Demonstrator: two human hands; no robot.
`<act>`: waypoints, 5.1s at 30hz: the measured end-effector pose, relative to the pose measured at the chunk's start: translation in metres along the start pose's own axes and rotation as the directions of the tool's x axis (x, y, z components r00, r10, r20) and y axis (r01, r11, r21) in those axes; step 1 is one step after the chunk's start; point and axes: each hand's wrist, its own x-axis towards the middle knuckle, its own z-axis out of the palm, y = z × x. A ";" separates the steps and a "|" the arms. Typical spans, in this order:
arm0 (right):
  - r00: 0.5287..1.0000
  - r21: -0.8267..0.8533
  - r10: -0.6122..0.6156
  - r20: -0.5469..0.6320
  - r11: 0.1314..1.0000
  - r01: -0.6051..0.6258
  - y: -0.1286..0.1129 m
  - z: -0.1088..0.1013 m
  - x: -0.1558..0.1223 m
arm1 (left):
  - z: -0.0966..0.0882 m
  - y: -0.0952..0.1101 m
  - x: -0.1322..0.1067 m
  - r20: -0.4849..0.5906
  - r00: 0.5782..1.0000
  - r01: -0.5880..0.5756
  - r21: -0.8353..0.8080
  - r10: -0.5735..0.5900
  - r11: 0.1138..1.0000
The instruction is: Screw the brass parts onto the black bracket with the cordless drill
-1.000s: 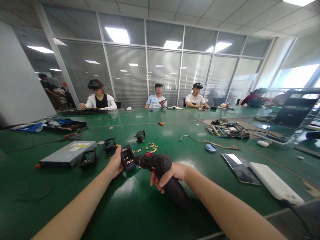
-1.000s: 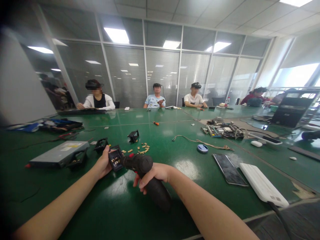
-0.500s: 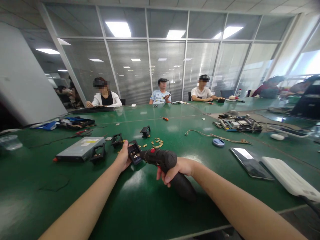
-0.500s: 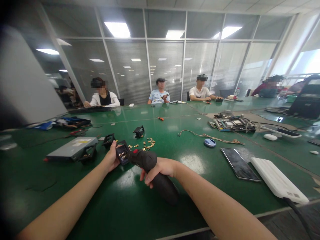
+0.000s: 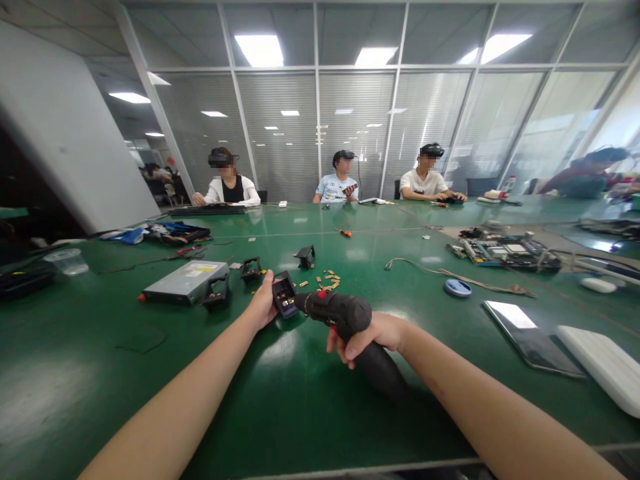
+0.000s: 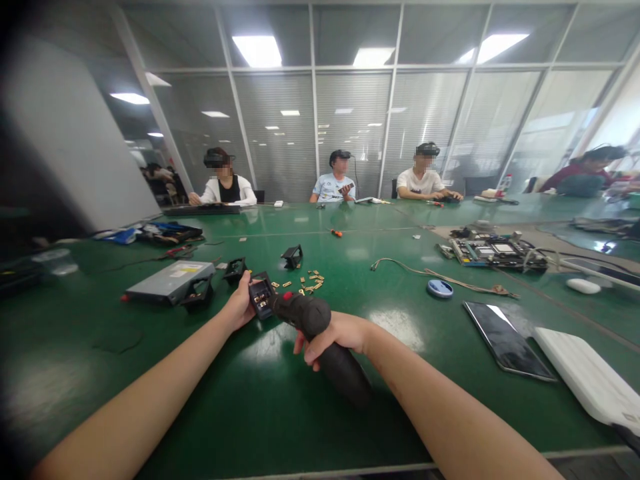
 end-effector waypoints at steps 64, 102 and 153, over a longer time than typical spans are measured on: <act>0.996 -0.075 -0.072 -0.051 0.995 0.068 0.000 0.008 -0.002 | 0.003 0.000 -0.006 0.033 0.999 0.032 -0.060 -0.030 0.998; 0.996 -0.027 -0.092 -0.023 0.995 0.091 -0.003 0.009 -0.004 | -0.004 -0.004 0.001 0.042 0.999 0.000 -0.014 0.001 1.000; 0.995 -0.033 -0.094 -0.016 0.995 0.093 -0.001 0.008 -0.003 | 0.007 -0.002 -0.007 -0.012 1.000 -0.004 0.004 0.004 1.000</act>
